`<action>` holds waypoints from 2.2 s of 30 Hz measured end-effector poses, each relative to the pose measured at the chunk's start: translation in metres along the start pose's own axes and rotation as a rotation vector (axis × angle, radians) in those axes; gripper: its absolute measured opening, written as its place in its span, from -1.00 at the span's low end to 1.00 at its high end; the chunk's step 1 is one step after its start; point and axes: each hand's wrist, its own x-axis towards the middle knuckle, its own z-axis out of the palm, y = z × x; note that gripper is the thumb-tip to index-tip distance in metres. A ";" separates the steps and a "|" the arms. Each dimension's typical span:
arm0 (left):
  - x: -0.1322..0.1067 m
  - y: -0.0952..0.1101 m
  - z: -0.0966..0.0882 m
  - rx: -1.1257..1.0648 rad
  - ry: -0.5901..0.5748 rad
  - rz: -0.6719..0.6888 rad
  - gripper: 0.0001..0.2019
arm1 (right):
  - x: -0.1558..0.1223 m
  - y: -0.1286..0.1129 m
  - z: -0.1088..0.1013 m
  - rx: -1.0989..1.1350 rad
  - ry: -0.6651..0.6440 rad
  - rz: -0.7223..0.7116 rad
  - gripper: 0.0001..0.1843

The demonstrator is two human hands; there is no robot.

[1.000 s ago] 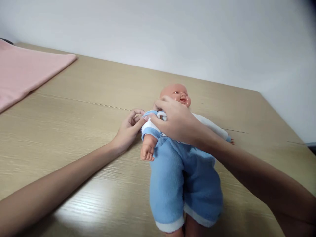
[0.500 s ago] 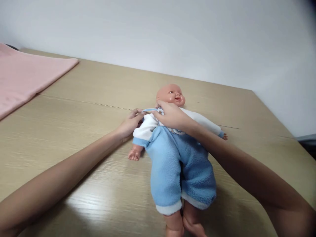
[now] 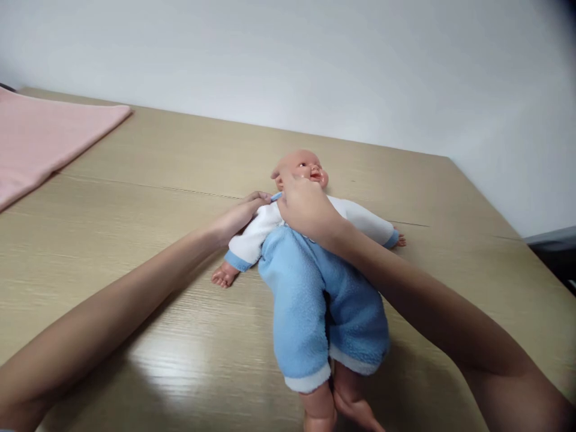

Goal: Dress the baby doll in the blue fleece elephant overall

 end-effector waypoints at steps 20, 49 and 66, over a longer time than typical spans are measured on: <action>-0.070 0.019 -0.042 1.306 -0.130 0.139 -0.40 | 0.016 0.018 -0.004 -0.350 -0.052 -0.245 -0.71; -0.035 0.033 0.078 1.019 -0.302 0.642 -0.56 | -0.164 0.152 0.053 0.757 0.065 -0.062 -0.82; -0.009 0.074 0.118 1.353 -0.517 0.681 -0.68 | -0.162 0.146 0.064 0.305 0.403 -0.037 -0.82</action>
